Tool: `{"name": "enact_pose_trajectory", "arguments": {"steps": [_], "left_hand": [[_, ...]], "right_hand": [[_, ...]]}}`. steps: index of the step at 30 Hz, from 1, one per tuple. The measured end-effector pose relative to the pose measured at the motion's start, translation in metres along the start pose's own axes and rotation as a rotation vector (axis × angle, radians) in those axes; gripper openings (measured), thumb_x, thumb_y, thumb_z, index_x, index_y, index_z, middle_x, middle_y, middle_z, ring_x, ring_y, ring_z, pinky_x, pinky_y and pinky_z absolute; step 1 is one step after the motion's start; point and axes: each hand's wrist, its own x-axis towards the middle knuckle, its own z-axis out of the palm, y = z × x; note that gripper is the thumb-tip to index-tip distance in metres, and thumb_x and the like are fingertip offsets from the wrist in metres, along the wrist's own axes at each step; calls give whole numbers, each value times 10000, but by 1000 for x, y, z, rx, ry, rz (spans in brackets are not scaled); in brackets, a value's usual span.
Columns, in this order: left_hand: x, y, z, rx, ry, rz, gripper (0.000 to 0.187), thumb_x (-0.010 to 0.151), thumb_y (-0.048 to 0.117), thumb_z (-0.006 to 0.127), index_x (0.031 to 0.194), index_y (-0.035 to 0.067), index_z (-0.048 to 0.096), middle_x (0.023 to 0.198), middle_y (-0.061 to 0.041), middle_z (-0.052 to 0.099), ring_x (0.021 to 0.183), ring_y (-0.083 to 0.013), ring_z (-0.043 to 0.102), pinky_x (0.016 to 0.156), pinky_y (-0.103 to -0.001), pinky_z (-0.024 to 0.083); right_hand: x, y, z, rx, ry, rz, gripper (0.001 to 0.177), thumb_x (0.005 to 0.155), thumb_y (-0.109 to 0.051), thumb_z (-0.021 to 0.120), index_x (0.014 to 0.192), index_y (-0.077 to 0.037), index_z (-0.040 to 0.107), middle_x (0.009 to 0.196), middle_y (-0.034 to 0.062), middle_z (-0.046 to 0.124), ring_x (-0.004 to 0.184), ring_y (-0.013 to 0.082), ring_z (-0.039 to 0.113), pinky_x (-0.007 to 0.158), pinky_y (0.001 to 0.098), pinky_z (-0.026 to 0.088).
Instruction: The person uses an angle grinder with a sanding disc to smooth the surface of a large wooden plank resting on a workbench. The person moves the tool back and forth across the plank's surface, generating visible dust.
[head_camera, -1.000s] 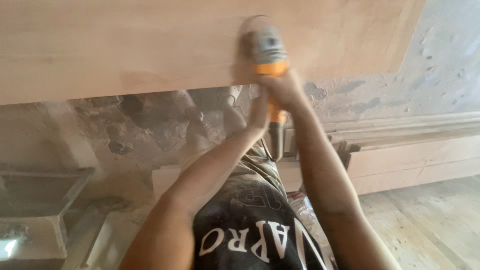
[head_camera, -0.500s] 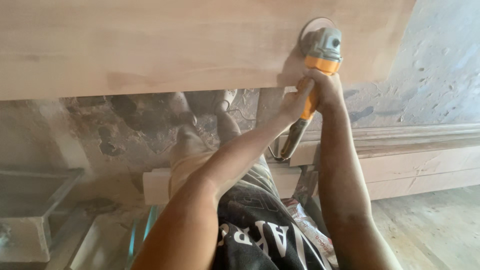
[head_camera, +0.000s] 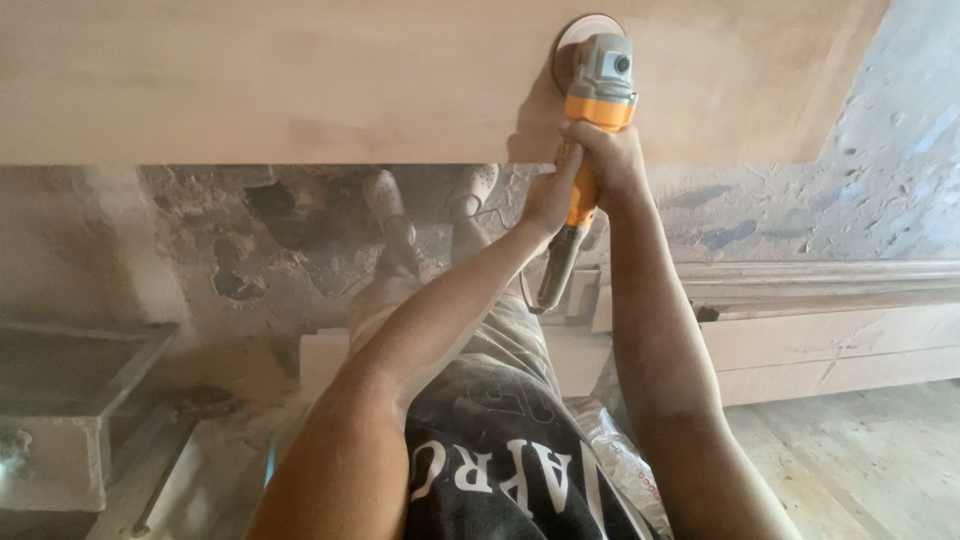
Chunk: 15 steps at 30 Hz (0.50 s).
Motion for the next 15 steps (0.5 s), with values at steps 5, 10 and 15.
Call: {"name": "enact_pose_trajectory", "arguments": {"steps": [5, 10, 15], "left_hand": [[-14, 7, -33, -52, -4, -5, 914, 879, 803, 403, 1100, -36, 690, 922, -116, 737, 831, -183, 737, 690, -319, 585], [-28, 16, -66, -129, -48, 50, 843, 970, 788, 318, 1041, -8, 584, 773, -45, 598, 643, -167, 614, 546, -316, 534], [-44, 12, -103, -130, 7, 51, 770, 952, 763, 275, 1065, 64, 577, 819, -42, 612, 663, -143, 637, 574, -297, 558]], "right_hand": [[1, 7, 33, -63, -16, -18, 303, 785, -122, 759, 1047, -16, 650, 866, 63, 668, 742, 180, 671, 664, 330, 587], [9, 13, 69, -205, 2, 51, 343, 758, -164, 791, 1040, -30, 649, 854, 73, 689, 729, 198, 695, 671, 351, 628], [10, 22, 105, -423, 5, 75, 358, 756, -213, 799, 1041, -37, 671, 857, 57, 717, 740, 183, 722, 683, 341, 648]]}}
